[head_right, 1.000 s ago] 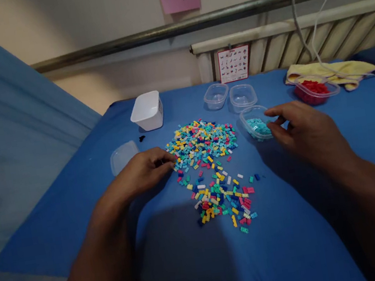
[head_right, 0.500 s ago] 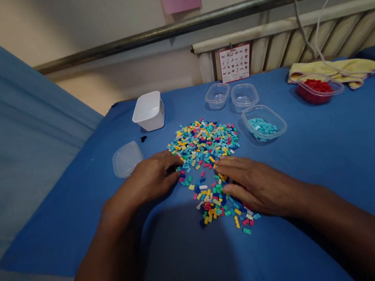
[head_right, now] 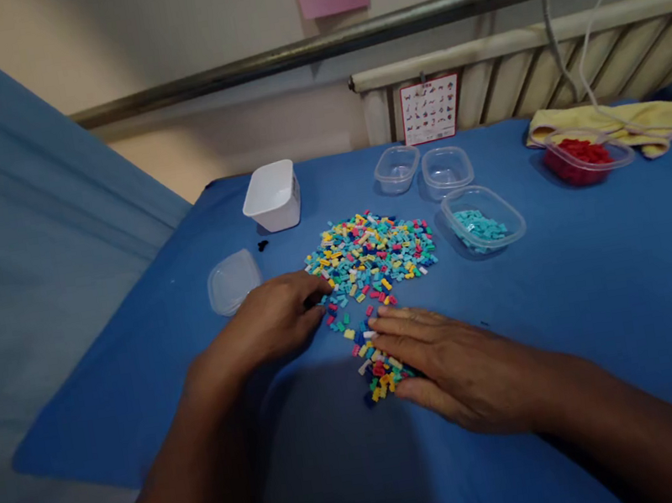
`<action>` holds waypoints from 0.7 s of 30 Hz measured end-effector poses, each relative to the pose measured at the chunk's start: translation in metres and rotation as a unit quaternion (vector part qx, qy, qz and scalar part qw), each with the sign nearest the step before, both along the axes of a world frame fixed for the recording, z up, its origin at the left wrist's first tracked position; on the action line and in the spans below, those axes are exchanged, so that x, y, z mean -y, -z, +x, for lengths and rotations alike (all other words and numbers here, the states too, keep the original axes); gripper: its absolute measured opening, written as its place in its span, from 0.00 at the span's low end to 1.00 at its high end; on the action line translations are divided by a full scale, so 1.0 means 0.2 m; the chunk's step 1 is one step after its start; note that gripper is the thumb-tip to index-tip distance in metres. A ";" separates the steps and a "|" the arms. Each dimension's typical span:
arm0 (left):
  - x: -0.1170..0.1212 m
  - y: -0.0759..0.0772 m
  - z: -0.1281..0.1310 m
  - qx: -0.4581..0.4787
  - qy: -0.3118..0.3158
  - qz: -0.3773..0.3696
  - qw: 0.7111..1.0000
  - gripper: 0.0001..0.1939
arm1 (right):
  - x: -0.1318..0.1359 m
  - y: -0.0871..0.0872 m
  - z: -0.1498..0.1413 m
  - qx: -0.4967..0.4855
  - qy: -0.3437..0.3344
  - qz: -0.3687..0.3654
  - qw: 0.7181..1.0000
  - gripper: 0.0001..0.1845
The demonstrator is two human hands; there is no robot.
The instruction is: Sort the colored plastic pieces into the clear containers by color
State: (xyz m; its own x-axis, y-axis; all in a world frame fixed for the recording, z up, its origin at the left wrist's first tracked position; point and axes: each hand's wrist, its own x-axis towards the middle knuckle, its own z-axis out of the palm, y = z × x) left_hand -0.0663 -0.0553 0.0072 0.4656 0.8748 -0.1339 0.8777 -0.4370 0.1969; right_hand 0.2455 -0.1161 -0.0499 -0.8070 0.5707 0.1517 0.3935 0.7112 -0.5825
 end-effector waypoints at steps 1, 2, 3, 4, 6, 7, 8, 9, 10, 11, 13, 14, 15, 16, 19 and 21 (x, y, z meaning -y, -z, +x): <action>0.00 0.00 0.00 -0.004 0.004 0.002 1.000 0.16 | 0.01 -0.01 -0.01 0.004 -0.014 -0.006 1.000 0.34; 0.00 0.01 0.00 -0.009 0.009 0.005 1.000 0.15 | 0.01 -0.02 -0.01 0.002 -0.023 -0.009 1.000 0.34; 0.00 0.01 0.00 -0.011 0.011 0.007 1.000 0.14 | 0.01 -0.02 -0.01 -0.007 -0.023 -0.009 1.000 0.33; 0.00 0.01 0.00 -0.010 0.011 0.008 1.000 0.14 | 0.00 -0.02 -0.01 -0.020 -0.017 -0.005 1.000 0.32; 0.00 0.02 0.00 0.000 0.005 0.008 1.000 0.13 | -0.02 -0.02 0.00 -0.053 0.004 0.008 0.999 0.29; 0.00 0.02 0.00 0.006 0.002 0.008 1.000 0.13 | -0.03 -0.01 0.00 -0.066 0.015 0.014 0.998 0.28; 0.00 0.02 0.00 0.010 -0.001 0.008 1.000 0.13 | -0.04 -0.01 0.01 -0.075 0.022 0.018 0.997 0.27; 0.00 0.02 -0.01 0.012 -0.001 0.009 1.000 0.13 | -0.05 0.00 0.01 -0.077 0.024 0.019 0.997 0.26; -0.01 0.02 -0.01 0.012 0.001 0.010 1.000 0.12 | -0.05 0.00 0.01 -0.075 0.022 0.018 0.997 0.26; -0.01 0.02 -0.01 0.013 0.004 0.012 1.000 0.11 | -0.05 0.00 0.01 -0.069 0.016 0.014 0.997 0.26; -0.01 0.03 0.00 0.013 0.015 0.012 1.000 0.09 | -0.04 0.00 0.00 -0.061 -0.006 0.004 0.998 0.27; -0.01 0.03 0.00 0.014 0.020 0.011 1.000 0.07 | -0.03 0.00 -0.01 -0.064 -0.017 0.000 0.998 0.26; -0.01 0.03 0.00 0.018 0.024 0.011 0.999 0.07 | -0.03 0.00 -0.01 -0.070 -0.024 -0.003 0.997 0.26; -0.01 0.02 0.01 0.026 0.026 0.011 0.999 0.07 | -0.02 -0.01 -0.01 -0.079 -0.026 -0.003 0.997 0.25; -0.01 0.02 0.01 0.063 0.025 0.024 0.997 0.08 | -0.03 -0.01 -0.01 -0.106 -0.007 0.009 0.994 0.23; -0.01 0.02 0.02 0.078 0.029 0.032 0.996 0.08 | -0.04 -0.01 -0.01 -0.114 0.005 0.014 0.993 0.22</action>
State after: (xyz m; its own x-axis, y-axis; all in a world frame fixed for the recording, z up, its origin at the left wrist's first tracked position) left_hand -0.0624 -0.0534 0.0040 0.5270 0.8499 -0.0006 0.8113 -0.5029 0.2981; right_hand 0.2430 -0.1073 -0.0488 -0.7435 0.5720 0.3464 0.2610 0.7251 -0.6372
